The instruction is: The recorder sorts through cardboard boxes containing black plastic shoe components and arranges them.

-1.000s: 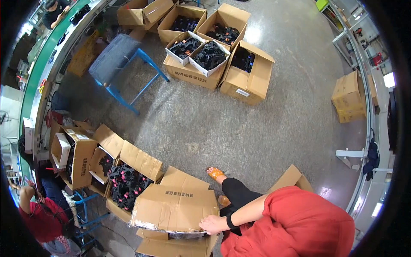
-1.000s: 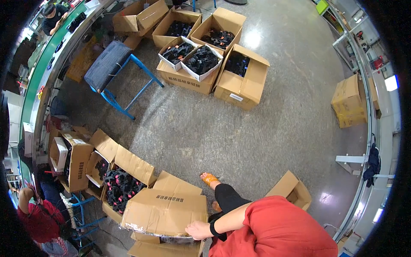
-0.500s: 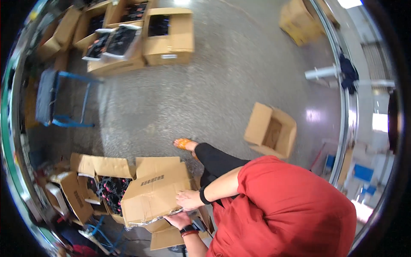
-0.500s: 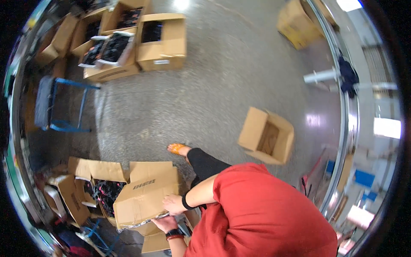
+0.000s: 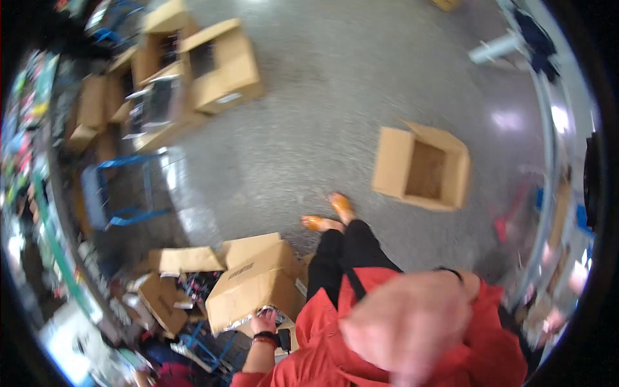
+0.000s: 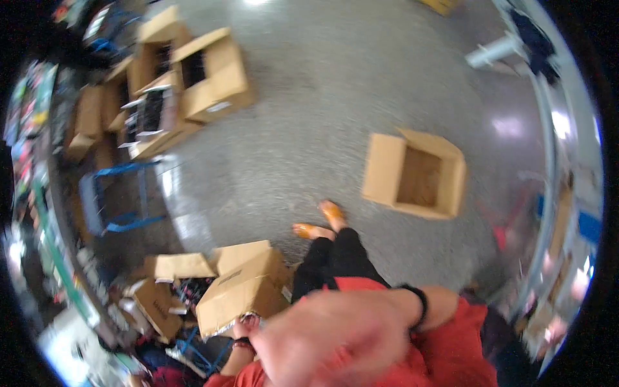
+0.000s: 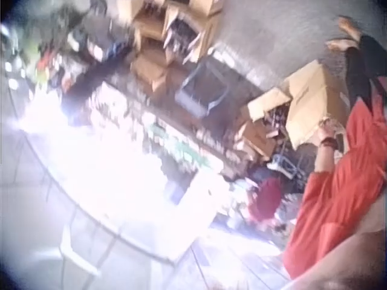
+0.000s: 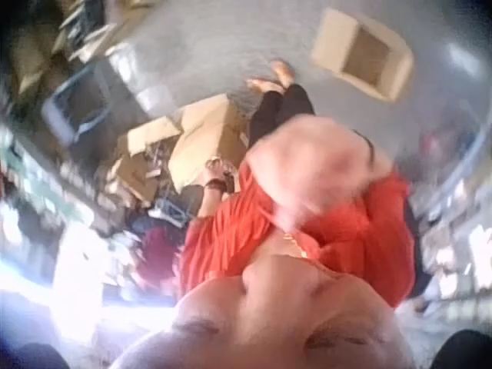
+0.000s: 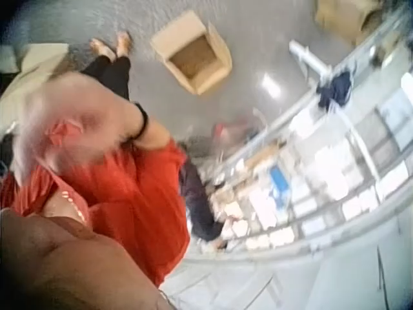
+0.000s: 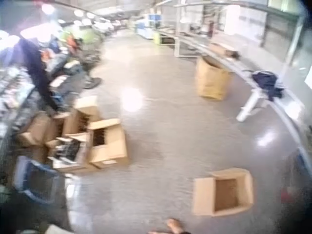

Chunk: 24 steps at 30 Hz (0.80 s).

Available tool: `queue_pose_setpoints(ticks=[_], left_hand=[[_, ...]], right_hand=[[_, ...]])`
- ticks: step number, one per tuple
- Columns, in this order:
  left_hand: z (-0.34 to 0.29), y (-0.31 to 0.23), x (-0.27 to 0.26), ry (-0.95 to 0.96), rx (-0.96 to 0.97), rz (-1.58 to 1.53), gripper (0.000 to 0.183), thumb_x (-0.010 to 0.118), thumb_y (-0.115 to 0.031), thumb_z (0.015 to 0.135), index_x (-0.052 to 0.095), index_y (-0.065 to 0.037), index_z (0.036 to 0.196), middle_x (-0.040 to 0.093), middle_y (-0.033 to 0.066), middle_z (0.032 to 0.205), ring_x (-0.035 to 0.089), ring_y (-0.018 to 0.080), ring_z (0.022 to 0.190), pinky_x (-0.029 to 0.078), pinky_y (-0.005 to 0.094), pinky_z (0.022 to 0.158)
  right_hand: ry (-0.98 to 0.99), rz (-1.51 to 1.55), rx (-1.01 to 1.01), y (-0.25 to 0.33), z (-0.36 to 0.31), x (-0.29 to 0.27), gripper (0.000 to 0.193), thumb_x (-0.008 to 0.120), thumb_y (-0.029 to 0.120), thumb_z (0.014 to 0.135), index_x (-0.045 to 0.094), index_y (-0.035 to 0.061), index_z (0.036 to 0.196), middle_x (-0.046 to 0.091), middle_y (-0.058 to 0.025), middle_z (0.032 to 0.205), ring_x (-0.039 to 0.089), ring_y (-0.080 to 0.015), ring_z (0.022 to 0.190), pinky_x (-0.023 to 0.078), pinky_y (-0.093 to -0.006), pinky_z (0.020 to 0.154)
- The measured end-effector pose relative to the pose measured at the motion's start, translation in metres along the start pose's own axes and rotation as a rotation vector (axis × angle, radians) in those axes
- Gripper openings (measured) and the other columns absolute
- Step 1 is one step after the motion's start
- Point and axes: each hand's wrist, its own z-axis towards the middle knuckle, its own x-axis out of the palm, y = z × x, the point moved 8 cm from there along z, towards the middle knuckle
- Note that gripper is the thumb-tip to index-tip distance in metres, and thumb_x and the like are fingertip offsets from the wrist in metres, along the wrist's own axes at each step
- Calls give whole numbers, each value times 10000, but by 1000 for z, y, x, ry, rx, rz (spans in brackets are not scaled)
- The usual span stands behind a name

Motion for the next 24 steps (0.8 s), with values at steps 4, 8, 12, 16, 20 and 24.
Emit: queue_pose_setpoints(ticks=[4, 8, 12, 16, 20, 24], left_hand=[[-25, -2, 26, -174, -3, 84, 403, 395, -323, 931, 387, -39, 1217, 484, 170, 1178, 485, 333, 1101, 399, 502, 916], [-20, 7, 17, -294, -23, -16, 273, 464, -255, 895, 481, -38, 1060, 540, 128, 957, 536, 283, 809, 472, 452, 707], [-18, 12, 28, -192, 18, -32, 217, 504, -221, 875, 488, -31, 978, 511, 103, 849, 509, 253, 708, 433, 392, 581], [-47, -3, 60, -143, -2, 12, 624, 459, -258, 916, 175, 112, 1330, 228, 251, 1411, 291, 362, 1292, 289, 483, 1024], [-17, 11, 23, -189, -15, 440, 438, 492, -245, 883, 410, 16, 1225, 506, 234, 1179, 516, 333, 1084, 431, 430, 876], [-28, -40, 73, 160, 261, 1742, 336, 494, -317, 848, 595, -97, 1080, 634, 201, 960, 615, 298, 930, 494, 405, 760]], right_hand=[[-78, 155, -132, 44, 32, 11, 69, 581, 20, 829, 631, -26, 821, 501, -123, 777, 463, -148, 459, 318, -220, 351], [39, 347, -205, 46, 40, 27, 50, 633, -52, 758, 630, -49, 808, 457, -89, 698, 416, -112, 450, 293, -206, 372], [-135, 332, -139, 40, 67, 39, 58, 637, -50, 752, 658, -14, 793, 446, -64, 681, 405, -105, 450, 281, -210, 383], [-98, 300, -58, 15, 134, 29, 85, 676, -19, 712, 696, 51, 755, 437, -34, 671, 402, -95, 469, 266, -225, 409], [79, 192, -6, -27, 202, 32, 99, 693, 8, 701, 710, 72, 774, 431, -10, 660, 412, -99, 493, 274, -229, 430], [312, 277, 120, -90, 268, 16, 80, 672, 16, 744, 712, 76, 778, 430, 1, 654, 425, -113, 497, 286, -222, 444]])
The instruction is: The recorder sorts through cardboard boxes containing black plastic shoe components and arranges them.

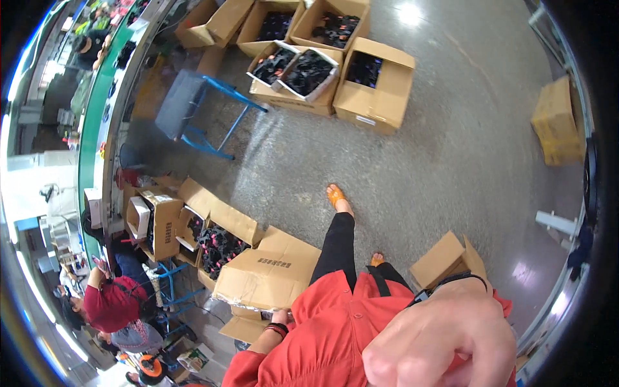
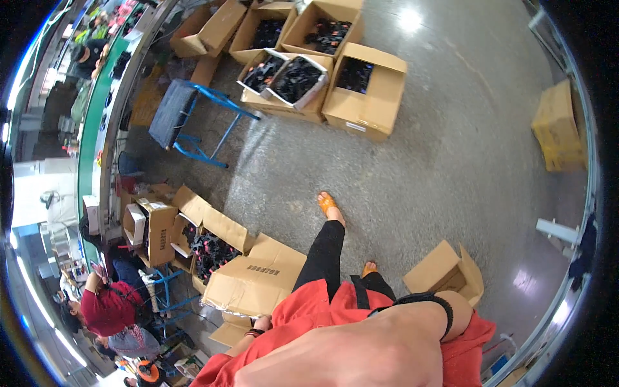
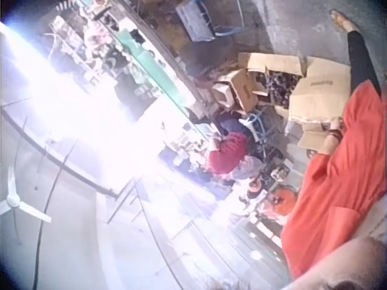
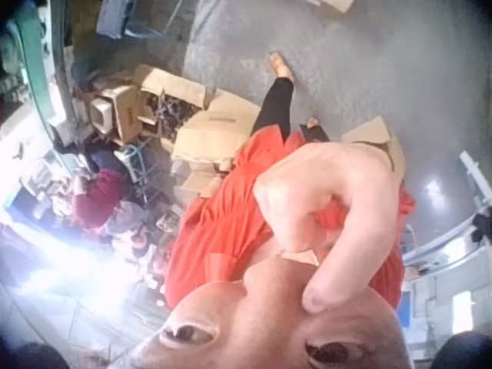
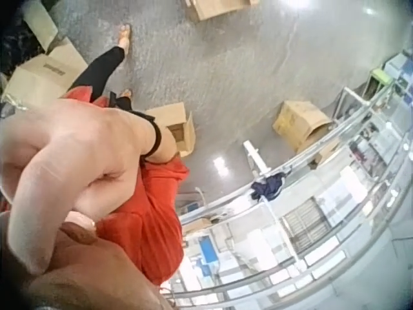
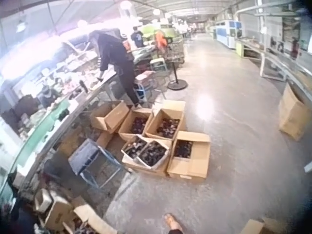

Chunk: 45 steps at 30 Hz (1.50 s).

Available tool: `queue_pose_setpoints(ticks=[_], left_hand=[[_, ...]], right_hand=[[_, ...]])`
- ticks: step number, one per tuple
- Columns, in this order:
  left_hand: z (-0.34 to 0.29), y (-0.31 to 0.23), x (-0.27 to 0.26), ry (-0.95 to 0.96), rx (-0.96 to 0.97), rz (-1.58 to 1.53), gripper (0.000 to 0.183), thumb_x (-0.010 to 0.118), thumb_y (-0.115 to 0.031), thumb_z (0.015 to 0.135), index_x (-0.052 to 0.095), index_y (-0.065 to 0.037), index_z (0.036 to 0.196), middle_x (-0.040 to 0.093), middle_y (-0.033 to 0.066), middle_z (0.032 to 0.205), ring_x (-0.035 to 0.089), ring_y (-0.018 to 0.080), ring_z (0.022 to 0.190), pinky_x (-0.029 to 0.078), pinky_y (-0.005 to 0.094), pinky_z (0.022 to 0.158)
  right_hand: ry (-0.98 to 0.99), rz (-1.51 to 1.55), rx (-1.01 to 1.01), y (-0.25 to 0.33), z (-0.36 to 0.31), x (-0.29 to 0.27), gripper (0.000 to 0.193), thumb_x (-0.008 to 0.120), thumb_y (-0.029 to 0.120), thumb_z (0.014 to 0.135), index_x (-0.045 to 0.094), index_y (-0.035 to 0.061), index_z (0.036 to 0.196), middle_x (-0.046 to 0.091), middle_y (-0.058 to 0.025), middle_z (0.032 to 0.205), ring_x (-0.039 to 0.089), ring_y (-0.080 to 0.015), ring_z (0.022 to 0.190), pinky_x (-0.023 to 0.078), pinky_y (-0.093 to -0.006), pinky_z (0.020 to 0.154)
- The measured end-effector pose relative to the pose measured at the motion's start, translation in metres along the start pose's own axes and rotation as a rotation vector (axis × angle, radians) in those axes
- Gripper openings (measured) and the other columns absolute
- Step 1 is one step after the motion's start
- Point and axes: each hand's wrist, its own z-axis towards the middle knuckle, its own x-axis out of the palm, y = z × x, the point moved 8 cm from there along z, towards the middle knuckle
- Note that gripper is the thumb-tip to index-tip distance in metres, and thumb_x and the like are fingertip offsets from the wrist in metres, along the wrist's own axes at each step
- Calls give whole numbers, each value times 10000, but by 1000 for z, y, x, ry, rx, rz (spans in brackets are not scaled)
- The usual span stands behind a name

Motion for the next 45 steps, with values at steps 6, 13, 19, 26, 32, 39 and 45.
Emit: queue_pose_setpoints(ticks=[6, 13, 19, 26, 32, 39, 45], left_hand=[[74, 57, 70, -85, 45, -283, 416, 542, -350, 806, 597, -75, 1113, 647, 186, 932, 621, 296, 906, 489, 411, 774], [98, 66, -32, -128, -185, -686, 429, 539, -358, 807, 591, -57, 1108, 642, 161, 922, 612, 280, 870, 487, 414, 765], [89, 62, -91, 9, -356, -936, 441, 537, -364, 808, 587, -41, 1104, 637, 139, 914, 604, 266, 838, 486, 417, 757], [89, -3, -329, -148, -432, -1416, 389, 514, -211, 872, 450, -57, 1223, 536, 109, 1109, 546, 261, 974, 506, 465, 757], [177, -56, -515, -141, -170, -1406, 358, 524, -173, 876, 463, -47, 1205, 554, 126, 1118, 560, 254, 992, 512, 413, 781], [310, -138, -708, -200, 57, -1532, 424, 529, -170, 875, 384, -48, 1255, 538, 181, 1147, 562, 295, 1028, 480, 435, 836], [411, -186, -764, -171, 12, -1598, 566, 512, -132, 896, 211, -21, 1362, 442, 224, 1265, 482, 333, 1146, 435, 480, 919]], right_hand=[[-20, 59, 109, -50, 86, -47, 139, 585, 120, 864, 722, 107, 880, 492, -39, 765, 533, -162, 549, 364, -269, 445], [-210, 51, 452, -110, 112, -165, 299, 570, 44, 800, 554, -32, 1090, 536, -112, 941, 493, -169, 857, 395, -289, 776], [-462, -211, 980, -157, 78, -280, 271, 521, 5, 807, 567, 7, 1074, 532, -9, 855, 496, -72, 773, 430, -221, 707], [-858, -600, 1325, -174, 6, -497, 155, 494, 72, 857, 603, 32, 961, 562, -18, 739, 528, -81, 595, 460, -225, 548], [-1505, -334, 1110, -186, -97, -688, 388, 562, 97, 836, 429, 21, 1192, 567, -71, 894, 587, -162, 771, 512, -291, 664], [-1674, -209, 900, -228, -105, -778, 671, 594, 87, 813, 228, 147, 1372, 523, -61, 1101, 525, -199, 1014, 434, -384, 889], [-1790, -129, 834, -252, -142, -822, 458, 502, -42, 749, 410, 108, 1173, 516, -88, 1092, 524, -236, 1011, 454, -403, 845]])
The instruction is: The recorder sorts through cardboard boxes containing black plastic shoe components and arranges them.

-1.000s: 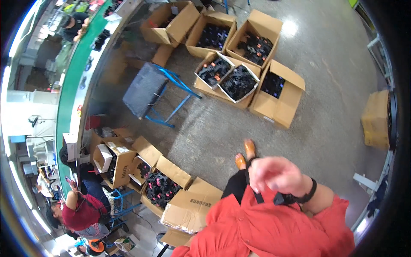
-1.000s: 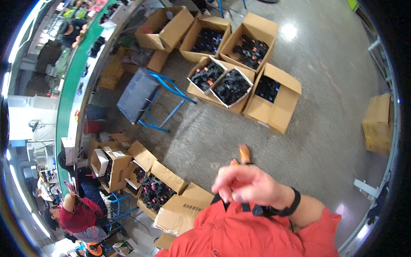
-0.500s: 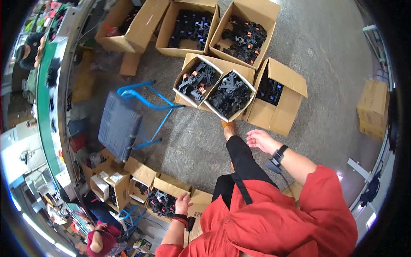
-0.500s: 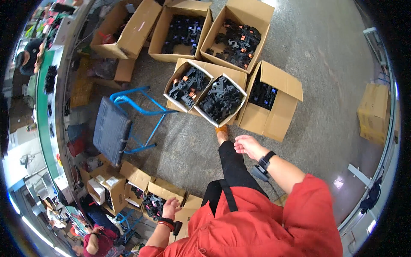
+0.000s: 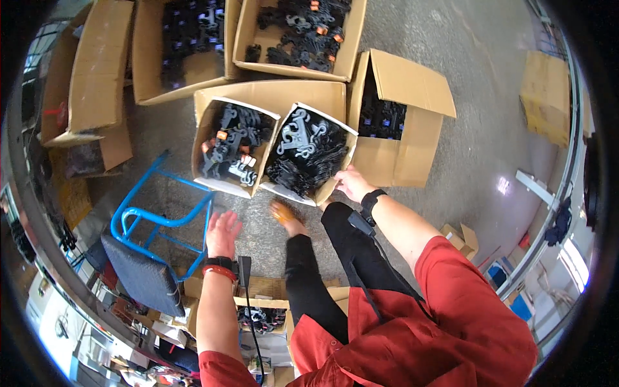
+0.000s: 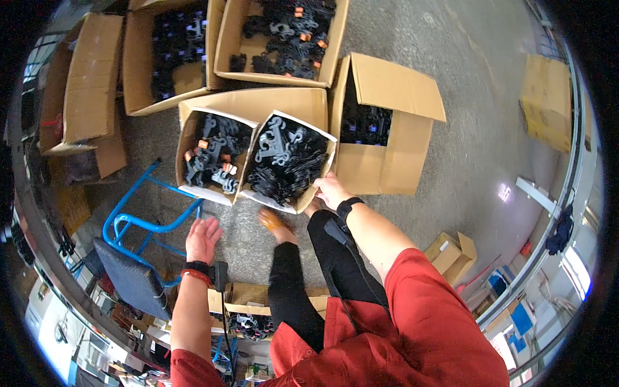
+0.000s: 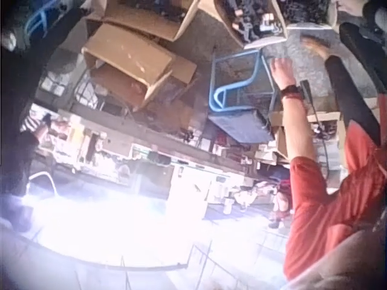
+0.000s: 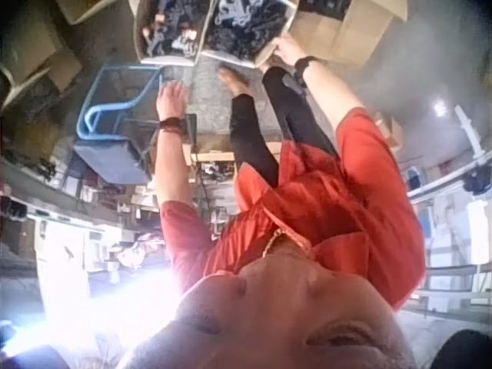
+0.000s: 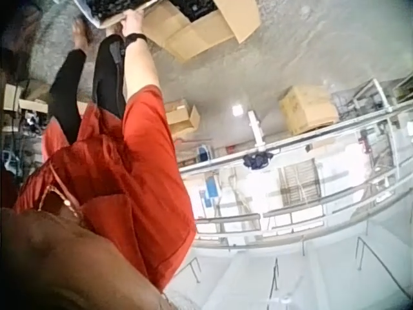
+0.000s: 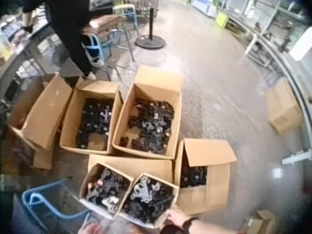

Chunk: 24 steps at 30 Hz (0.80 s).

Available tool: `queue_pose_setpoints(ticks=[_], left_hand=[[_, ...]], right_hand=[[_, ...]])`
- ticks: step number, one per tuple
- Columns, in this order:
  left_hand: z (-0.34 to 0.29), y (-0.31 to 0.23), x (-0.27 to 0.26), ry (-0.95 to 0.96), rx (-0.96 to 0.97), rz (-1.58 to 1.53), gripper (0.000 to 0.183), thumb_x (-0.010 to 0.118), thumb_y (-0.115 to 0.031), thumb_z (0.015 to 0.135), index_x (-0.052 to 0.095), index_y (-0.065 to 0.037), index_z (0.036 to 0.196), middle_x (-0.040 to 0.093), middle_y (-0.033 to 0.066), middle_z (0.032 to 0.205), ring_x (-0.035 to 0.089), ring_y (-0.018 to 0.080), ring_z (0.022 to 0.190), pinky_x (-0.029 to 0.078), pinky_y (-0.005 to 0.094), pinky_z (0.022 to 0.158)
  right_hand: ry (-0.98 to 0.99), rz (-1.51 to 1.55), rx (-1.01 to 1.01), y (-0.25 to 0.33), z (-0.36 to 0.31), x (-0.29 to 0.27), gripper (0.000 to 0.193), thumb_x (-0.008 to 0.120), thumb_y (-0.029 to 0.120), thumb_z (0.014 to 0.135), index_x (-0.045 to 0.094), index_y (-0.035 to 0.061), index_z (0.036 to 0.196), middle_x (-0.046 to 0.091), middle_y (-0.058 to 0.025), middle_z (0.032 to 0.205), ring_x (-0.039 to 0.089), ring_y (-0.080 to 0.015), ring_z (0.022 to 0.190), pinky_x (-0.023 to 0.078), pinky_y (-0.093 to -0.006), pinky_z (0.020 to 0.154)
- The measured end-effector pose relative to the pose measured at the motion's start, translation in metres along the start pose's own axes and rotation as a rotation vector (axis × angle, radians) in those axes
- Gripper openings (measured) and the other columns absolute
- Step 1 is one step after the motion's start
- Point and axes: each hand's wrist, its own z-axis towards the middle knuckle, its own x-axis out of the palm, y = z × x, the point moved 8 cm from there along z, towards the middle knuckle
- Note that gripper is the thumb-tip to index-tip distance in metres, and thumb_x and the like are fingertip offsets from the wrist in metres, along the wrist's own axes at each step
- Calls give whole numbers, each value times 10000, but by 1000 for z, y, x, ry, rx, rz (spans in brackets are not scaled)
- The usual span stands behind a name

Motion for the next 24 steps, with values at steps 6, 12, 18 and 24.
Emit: queue_pose_setpoints(ticks=[6, 12, 18, 24], left_hand=[[61, 7, 17, 1, -52, -32, 547, 479, -102, 900, 199, -23, 1363, 429, 210, 1282, 454, 345, 1174, 409, 493, 951], [96, 4, 21, 26, -70, 14, 281, 469, -32, 870, 362, -93, 1122, 474, 118, 1050, 512, 309, 1019, 438, 535, 894], [124, 16, 14, -24, -91, 3, 324, 453, 36, 796, 391, -124, 1071, 480, 122, 1022, 510, 316, 965, 436, 563, 864], [147, 28, 4, -2, -136, -45, 354, 464, 40, 776, 390, -101, 1093, 472, 137, 1026, 502, 337, 960, 418, 596, 811]], right_hand=[[11, 29, -22, 6, -15, 11, 303, 471, -29, 797, 450, 75, 1081, 550, -58, 959, 573, -208, 861, 499, -409, 756], [103, -106, -151, 13, -22, -44, 278, 492, 29, 834, 482, 81, 1106, 557, -54, 990, 569, -185, 908, 508, -355, 760], [130, 41, -208, 74, -72, -99, 346, 497, -20, 790, 454, 56, 1125, 540, -81, 1016, 562, -226, 953, 476, -444, 871], [-57, 92, -353, 154, -127, -168, 328, 480, -40, 777, 442, 55, 1088, 566, -97, 1021, 580, -262, 964, 475, -469, 873]])
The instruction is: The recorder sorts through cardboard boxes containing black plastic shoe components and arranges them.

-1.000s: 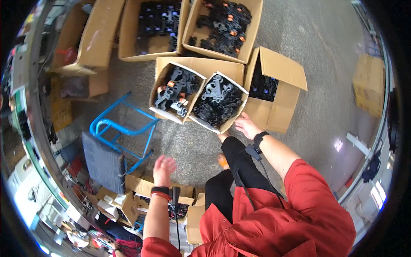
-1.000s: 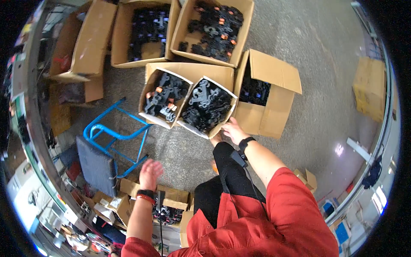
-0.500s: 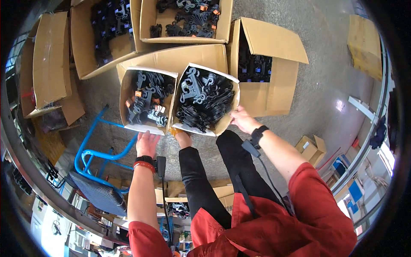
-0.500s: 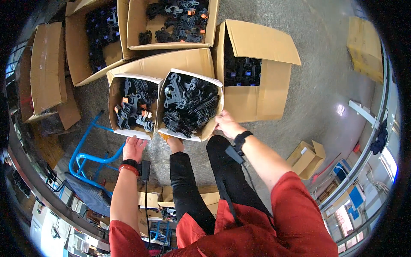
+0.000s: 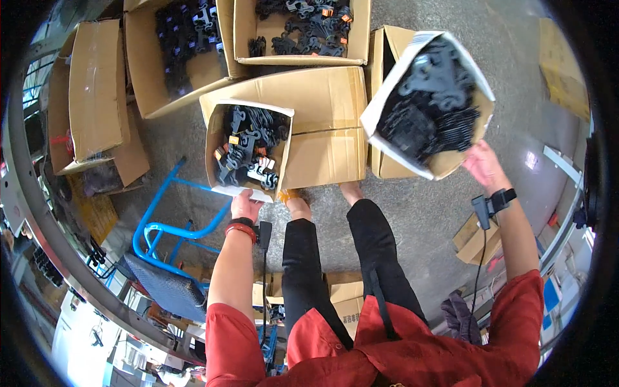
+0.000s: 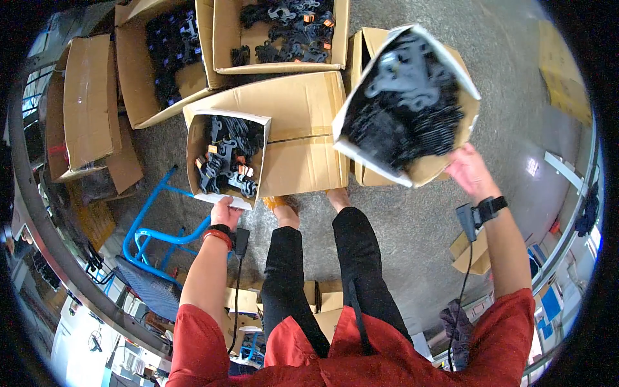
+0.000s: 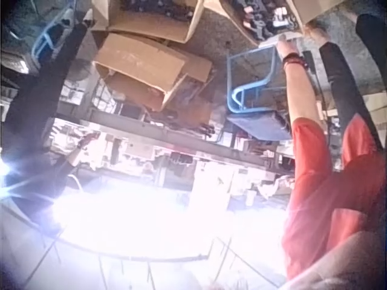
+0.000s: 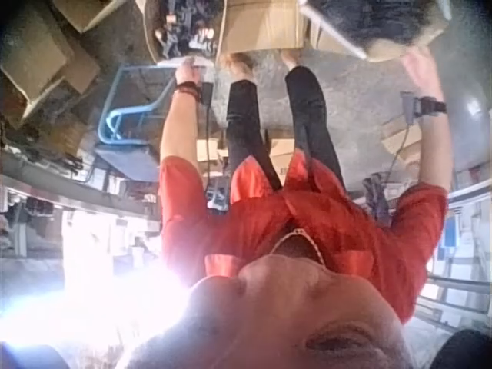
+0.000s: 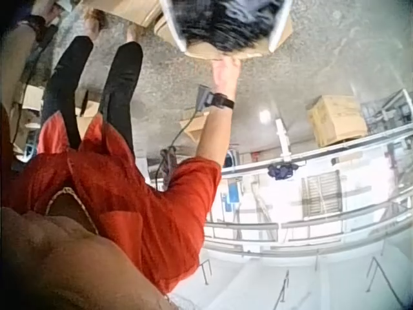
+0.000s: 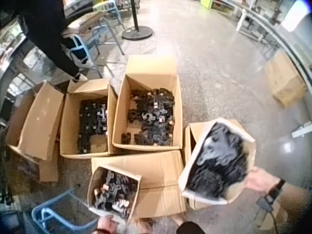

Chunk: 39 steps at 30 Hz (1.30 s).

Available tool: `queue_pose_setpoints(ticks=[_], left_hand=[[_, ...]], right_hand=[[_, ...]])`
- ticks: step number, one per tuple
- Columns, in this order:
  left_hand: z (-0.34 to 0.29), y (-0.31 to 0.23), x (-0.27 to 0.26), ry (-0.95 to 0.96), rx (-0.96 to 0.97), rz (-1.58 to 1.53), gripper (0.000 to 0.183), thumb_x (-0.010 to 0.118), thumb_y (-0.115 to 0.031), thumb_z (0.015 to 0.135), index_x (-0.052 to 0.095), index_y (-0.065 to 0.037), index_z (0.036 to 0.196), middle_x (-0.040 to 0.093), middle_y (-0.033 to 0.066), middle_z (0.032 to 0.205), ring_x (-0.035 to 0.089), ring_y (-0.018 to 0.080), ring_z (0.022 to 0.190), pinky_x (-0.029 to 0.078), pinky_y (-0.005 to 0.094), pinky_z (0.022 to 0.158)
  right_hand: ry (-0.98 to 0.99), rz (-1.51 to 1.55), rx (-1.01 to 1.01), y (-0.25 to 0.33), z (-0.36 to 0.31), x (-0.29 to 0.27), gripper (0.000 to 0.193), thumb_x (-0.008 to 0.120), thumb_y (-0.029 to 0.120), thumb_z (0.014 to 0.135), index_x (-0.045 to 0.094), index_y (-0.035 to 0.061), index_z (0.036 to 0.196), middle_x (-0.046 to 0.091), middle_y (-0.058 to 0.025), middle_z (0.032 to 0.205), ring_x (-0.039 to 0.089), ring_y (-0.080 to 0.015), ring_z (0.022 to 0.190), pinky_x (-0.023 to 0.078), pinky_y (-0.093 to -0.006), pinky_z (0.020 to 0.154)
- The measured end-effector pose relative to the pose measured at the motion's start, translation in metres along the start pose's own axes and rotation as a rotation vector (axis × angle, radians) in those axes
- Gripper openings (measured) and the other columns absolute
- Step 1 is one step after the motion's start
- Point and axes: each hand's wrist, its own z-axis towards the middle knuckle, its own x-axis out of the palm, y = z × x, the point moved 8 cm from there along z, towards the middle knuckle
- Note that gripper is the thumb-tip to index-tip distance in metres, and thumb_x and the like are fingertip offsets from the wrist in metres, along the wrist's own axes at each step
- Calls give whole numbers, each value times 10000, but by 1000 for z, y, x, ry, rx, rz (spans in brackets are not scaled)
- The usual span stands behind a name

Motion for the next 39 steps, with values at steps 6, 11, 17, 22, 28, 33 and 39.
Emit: queue_pose_setpoints(ticks=[6, 11, 17, 22, 28, 33, 39], left_hand=[[-7, -2, -2, 19, 51, 23, 264, 471, 30, 805, 447, -27, 1062, 518, 135, 1038, 523, 311, 991, 423, 539, 859], [-45, 13, -18, -28, 102, -31, 266, 497, 46, 793, 471, -45, 1042, 546, 93, 979, 553, 283, 937, 436, 476, 881], [-99, 28, -61, -28, 75, -73, 235, 495, 77, 769, 500, -21, 982, 569, 79, 936, 580, 253, 887, 476, 425, 839], [-125, 61, -94, -84, -88, -96, 273, 505, 56, 772, 478, -66, 1014, 556, 70, 965, 574, 255, 912, 469, 427, 843], [-145, 86, -116, -78, -75, -126, 198, 522, 15, 785, 497, -53, 969, 579, 80, 925, 584, 263, 902, 474, 437, 849], [-150, 95, -97, -73, -116, -164, 228, 528, 50, 782, 488, -70, 971, 544, 55, 920, 557, 243, 907, 442, 449, 890], [-155, 91, -115, -47, -137, -194, 268, 548, 39, 778, 478, -77, 1008, 542, 55, 943, 552, 250, 931, 441, 468, 888]], right_hand=[[-144, 104, -59, 11, 44, -70, 334, 440, -51, 799, 432, 10, 1127, 556, -159, 1128, 567, -302, 1028, 469, -460, 908], [-156, 154, 3, -48, 91, -134, 281, 463, -40, 808, 463, -5, 1087, 558, -175, 1120, 557, -312, 1040, 462, -459, 918], [-209, 295, -26, -77, 108, -115, 250, 498, -36, 808, 487, 26, 1050, 571, -142, 1086, 554, -302, 1025, 450, -459, 919], [-251, 325, -80, -78, 84, -101, 211, 524, 22, 822, 506, 49, 1031, 577, -130, 1049, 562, -274, 995, 454, -430, 921], [-48, -237, 28, -122, 33, 33, 145, 503, 96, 871, 549, 89, 1008, 597, -60, 898, 604, -169, 825, 516, -334, 737], [57, -950, -314, -142, 72, 136, 409, 561, 60, 805, 466, 44, 1203, 519, -129, 1132, 499, -266, 1077, 412, -351, 935], [-105, -1364, -411, -153, 76, 210, 667, 614, 54, 716, 346, 51, 1328, 287, -241, 1348, 293, -404, 1260, 306, -423, 1041]])
